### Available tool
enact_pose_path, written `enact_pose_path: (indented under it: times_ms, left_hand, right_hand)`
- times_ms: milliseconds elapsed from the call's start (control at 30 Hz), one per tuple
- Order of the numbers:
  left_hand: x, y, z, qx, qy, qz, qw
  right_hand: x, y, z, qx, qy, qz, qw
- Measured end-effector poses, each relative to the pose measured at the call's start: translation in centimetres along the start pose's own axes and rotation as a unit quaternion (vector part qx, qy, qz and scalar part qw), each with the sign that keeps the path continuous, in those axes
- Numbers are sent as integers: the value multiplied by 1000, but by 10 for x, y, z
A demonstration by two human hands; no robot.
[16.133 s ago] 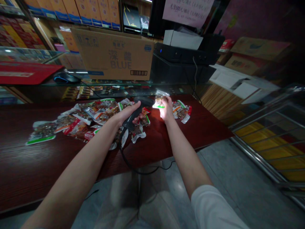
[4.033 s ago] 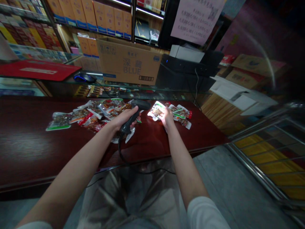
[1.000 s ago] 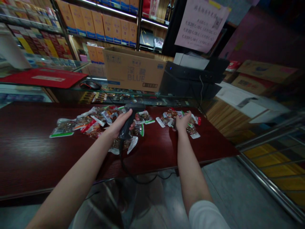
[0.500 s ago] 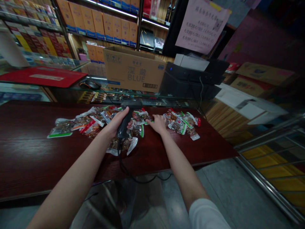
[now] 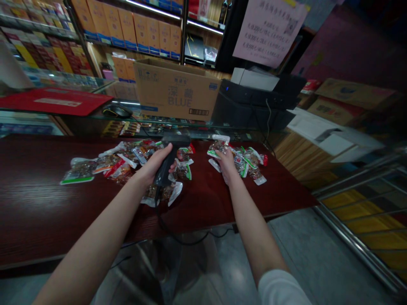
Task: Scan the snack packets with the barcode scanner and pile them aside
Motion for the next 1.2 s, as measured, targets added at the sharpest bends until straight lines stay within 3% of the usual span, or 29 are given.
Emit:
enact_pose_path:
  times_ms: [100,233,500,767,1033,1200]
  left_hand:
    - [6,3,-8,11,-3,0,1000]
    - [13,7,-19,22,-9,11,1000]
    - [16,11,-33,49,-32,19,998]
    - [16,10,-37,35,-26,-3,999]
    - [21,12,-37,56,-61,31,996]
    - [16,5,-23,19,-26,11,999]
  right_hand:
    - [3,8,-7,56,-152,-76,984]
    - [7,18,-19,85,-193,-88,973]
    - [0,30,-41,124,-152,-79,977]
    - [-13,31,-54,143,-141,-56,978]
    - [-12,22,-40,126,-63,-25,990]
    - [-1,15,-30,111,-19,5,994]
Point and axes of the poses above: each hand's wrist, its own y-axis away from the middle knuckle, its own z-axis out of the back of the hand, x = y × z, the point moved 8 cm from there along -y, towards the middle knuckle, and after that the axes turned 6 degrees about -x, right-handed, at the moved point
